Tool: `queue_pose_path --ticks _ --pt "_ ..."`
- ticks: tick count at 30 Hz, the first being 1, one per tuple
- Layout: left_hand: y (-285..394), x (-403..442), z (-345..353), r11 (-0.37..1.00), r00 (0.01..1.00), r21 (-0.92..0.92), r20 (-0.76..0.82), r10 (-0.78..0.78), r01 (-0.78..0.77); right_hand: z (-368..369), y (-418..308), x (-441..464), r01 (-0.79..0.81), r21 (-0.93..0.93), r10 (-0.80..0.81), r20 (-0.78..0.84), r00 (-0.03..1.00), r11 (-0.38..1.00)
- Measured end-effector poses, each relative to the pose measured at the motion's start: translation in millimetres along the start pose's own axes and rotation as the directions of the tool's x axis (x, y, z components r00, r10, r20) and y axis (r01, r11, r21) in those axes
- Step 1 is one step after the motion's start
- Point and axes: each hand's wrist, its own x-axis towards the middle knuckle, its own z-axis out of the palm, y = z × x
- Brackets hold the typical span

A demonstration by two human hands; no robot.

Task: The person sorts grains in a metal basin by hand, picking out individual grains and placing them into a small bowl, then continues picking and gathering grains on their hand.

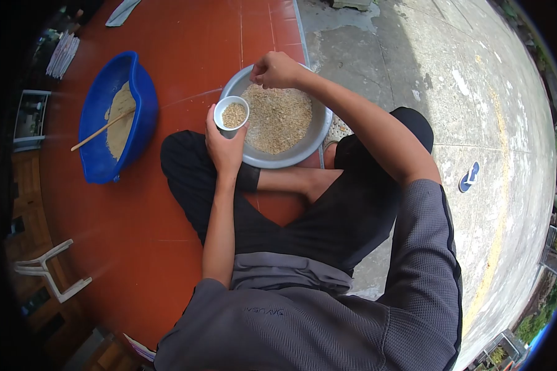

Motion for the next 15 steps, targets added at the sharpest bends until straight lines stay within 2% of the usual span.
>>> queue_pose_path --ticks 3,6,9,10,15 --pt "-1.9 -0.9 1.6 1.000 1.000 -0.017 -0.001 0.005 -0.005 6.9 15.4 3.7 0.185 -0.216 -0.198 -0.043 0.979 0.959" --pt "-4.3 -0.4 1.3 0.999 1.000 -0.054 0.002 0.003 -0.003 23.3 32.4 14.9 0.257 -0.350 -0.274 0.001 0.962 0.901" --pt "-3.8 -0.6 0.6 0.997 1.000 -0.071 0.000 -0.005 0.005 40.9 46.1 22.8 0.338 -0.368 -0.338 0.068 0.939 0.866" --pt "-3.9 -0.7 0.4 0.997 1.000 -0.072 -0.002 -0.010 0.009 44.5 47.6 24.3 0.393 -0.425 -0.386 0.107 0.916 0.816" --pt "-4.8 0.2 -0.4 0.997 1.000 -0.072 0.001 -0.014 0.014 53.0 38.8 16.2 0.378 -0.448 -0.343 0.160 0.926 0.811"
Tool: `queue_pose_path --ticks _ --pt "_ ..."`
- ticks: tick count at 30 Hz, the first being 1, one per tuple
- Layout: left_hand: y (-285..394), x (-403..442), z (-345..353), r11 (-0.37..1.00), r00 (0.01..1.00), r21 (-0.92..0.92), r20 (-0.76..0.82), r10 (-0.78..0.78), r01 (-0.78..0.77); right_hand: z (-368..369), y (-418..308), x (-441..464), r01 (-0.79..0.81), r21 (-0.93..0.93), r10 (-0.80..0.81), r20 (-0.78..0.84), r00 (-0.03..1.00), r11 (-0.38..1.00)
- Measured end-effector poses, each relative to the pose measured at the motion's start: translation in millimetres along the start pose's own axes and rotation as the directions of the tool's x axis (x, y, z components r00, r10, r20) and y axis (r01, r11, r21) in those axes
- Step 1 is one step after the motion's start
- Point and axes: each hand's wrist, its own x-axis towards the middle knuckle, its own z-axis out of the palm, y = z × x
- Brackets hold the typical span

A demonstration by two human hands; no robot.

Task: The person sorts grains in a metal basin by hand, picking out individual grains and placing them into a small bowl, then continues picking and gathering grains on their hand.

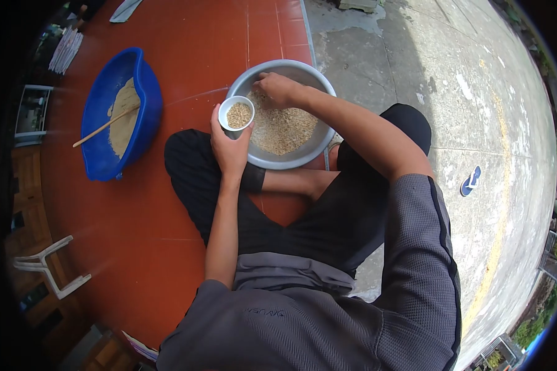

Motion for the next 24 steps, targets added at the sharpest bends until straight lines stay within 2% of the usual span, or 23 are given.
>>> queue_pose_path --ticks 7,13,19,22,24 --pt "-1.7 0.6 1.2 1.000 1.000 -0.019 -0.010 0.007 -0.008 1.3 3.0 -2.3 0.039 0.004 -0.039 0.001 0.999 0.999" --pt "-3.2 0.5 2.3 1.000 1.000 -0.015 -0.003 -0.002 0.002 9.2 6.9 -9.1 0.000 0.063 0.004 -0.062 0.998 0.998" --pt "-2.9 -0.5 2.9 1.000 1.000 0.004 -0.002 -0.006 0.006 1.8 5.3 -12.1 -0.036 0.103 0.041 -0.043 0.998 0.994" --pt "-3.4 0.0 3.7 0.999 1.000 -0.030 -0.006 0.011 -0.012 -19.3 -3.0 -7.6 -0.097 0.176 0.112 -0.083 0.990 0.980" --pt "0.2 -0.3 2.2 1.000 1.000 0.022 0.000 0.013 -0.013 -39.5 -17.9 -4.5 -0.116 0.401 0.181 -0.128 0.975 0.909"
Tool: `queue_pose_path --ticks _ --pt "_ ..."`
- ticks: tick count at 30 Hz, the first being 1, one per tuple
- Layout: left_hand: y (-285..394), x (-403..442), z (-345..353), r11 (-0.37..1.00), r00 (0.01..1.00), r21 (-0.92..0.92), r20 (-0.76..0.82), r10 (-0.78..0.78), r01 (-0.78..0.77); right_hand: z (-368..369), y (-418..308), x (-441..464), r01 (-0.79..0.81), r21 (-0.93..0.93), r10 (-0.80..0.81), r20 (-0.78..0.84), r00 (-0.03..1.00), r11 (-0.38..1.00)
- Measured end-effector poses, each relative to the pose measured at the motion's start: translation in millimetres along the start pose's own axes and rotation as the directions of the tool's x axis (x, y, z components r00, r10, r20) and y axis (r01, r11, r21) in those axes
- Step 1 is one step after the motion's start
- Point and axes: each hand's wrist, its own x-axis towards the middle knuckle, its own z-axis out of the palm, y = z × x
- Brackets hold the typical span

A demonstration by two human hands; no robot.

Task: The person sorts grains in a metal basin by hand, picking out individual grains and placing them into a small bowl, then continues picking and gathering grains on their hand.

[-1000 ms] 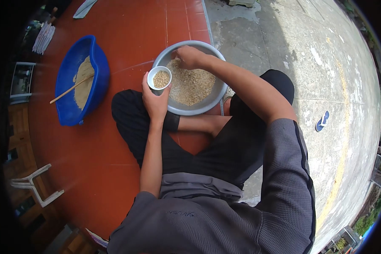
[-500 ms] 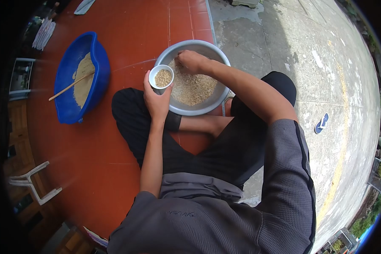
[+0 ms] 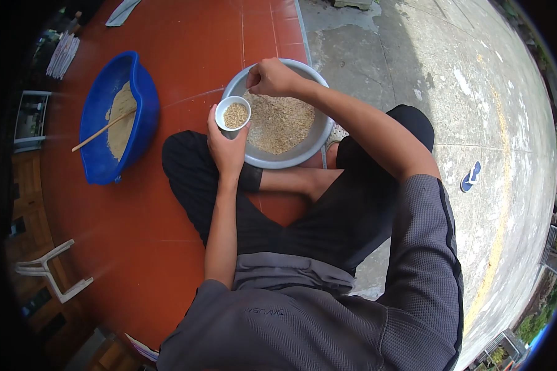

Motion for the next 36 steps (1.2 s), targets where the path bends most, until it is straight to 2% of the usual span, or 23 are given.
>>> queue_pose_path --ticks 1,4,7,10,13,16,25,28,31,36 --pt "1.4 0.1 -1.1 1.000 1.000 0.026 0.004 0.001 -0.001 -4.1 -9.8 1.4 -0.025 0.116 0.029 -0.032 0.999 0.993" --pt "4.8 0.9 -2.1 0.999 1.000 0.037 0.011 -0.003 0.002 -12.0 -37.1 5.3 -0.020 0.466 -0.039 0.116 0.992 0.885" --pt "4.3 0.5 -1.7 0.999 1.000 0.051 0.013 -0.016 0.015 -18.2 -60.1 0.1 0.058 0.281 -0.121 0.208 0.971 0.958" --pt "2.3 -0.3 -1.3 0.999 1.000 0.040 0.008 0.008 -0.009 -9.3 -38.9 7.8 0.079 0.079 -0.086 0.078 0.993 0.994" --pt "0.9 -0.4 -0.8 0.999 1.000 0.042 -0.005 0.021 -0.021 -4.5 2.6 9.7 0.158 -0.226 -0.130 0.133 0.983 0.961" --pt "1.7 -0.3 -1.1 1.000 1.000 0.028 0.002 0.011 -0.011 7.3 25.7 3.1 0.112 -0.341 -0.051 0.183 0.982 0.933" --pt "-0.8 -0.3 0.1 1.000 1.000 0.018 -0.007 0.006 -0.006 37.7 27.9 -11.4 0.120 -0.385 -0.066 0.151 0.986 0.915" --pt "-2.3 -0.6 -0.1 1.000 1.000 0.017 0.002 -0.001 0.001 39.4 31.8 -7.0 0.089 -0.364 -0.020 0.190 0.982 0.927" --pt "-4.0 -0.7 0.9 1.000 1.000 -0.024 0.009 -0.016 0.016 36.5 34.8 -10.8 0.132 -0.340 -0.076 0.173 0.982 0.931" --pt "-4.3 -0.2 1.2 0.999 1.000 -0.029 0.009 -0.022 0.022 19.6 25.1 -6.8 0.067 -0.305 -0.030 0.123 0.992 0.950"
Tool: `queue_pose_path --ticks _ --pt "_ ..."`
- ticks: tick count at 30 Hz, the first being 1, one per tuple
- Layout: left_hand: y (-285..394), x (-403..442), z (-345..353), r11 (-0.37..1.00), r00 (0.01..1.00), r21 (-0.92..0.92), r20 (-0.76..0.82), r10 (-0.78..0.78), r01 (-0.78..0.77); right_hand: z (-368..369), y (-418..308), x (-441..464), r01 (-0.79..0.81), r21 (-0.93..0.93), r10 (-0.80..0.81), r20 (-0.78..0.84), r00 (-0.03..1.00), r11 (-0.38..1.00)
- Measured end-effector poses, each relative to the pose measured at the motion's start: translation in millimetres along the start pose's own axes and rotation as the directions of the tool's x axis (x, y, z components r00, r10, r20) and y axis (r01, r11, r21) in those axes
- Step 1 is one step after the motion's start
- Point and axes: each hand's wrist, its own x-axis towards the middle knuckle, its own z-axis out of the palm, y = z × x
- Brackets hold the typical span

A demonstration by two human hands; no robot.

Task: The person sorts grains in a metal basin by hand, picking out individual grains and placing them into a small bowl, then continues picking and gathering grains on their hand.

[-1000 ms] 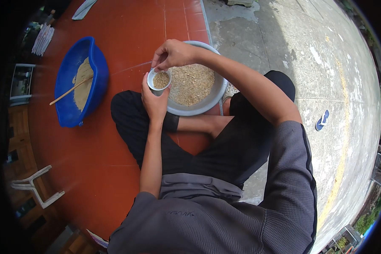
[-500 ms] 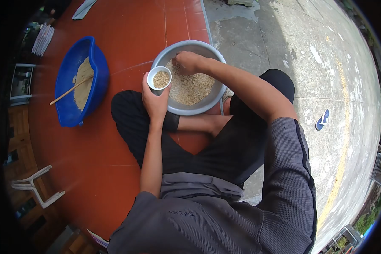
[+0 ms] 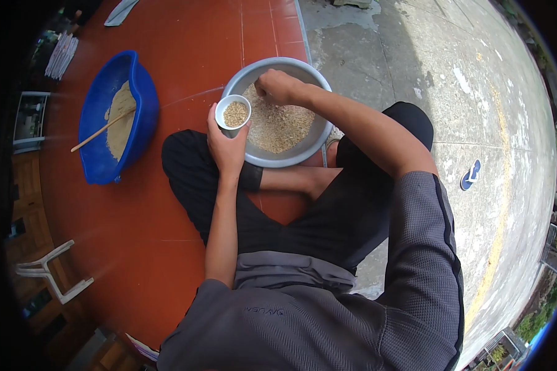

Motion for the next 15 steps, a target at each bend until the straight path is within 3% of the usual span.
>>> queue_pose_path --ticks 4,7,10,13,15 --pt "0.7 0.3 0.3 1.000 1.000 0.010 -0.012 0.017 -0.016 -20.3 -16.5 9.6 0.003 0.235 0.017 -0.083 0.996 0.972" --pt "4.5 0.3 -1.9 0.998 0.999 0.056 -0.014 0.041 -0.040 -34.2 -38.3 18.6 -0.125 0.736 0.067 0.107 0.992 0.665" --pt "7.3 0.8 -3.1 0.998 1.000 0.066 0.003 0.019 -0.020 -47.4 -59.1 13.7 -0.039 0.722 -0.062 0.113 0.992 0.691" --pt "7.5 0.6 -3.0 1.000 1.000 0.023 0.018 -0.009 0.009 -51.0 -67.1 6.3 0.038 0.553 -0.121 0.114 0.986 0.832" --pt "7.8 0.4 -2.6 0.999 1.000 0.033 0.011 0.009 -0.009 -50.7 -64.6 5.8 -0.052 0.563 -0.026 0.129 0.991 0.825"
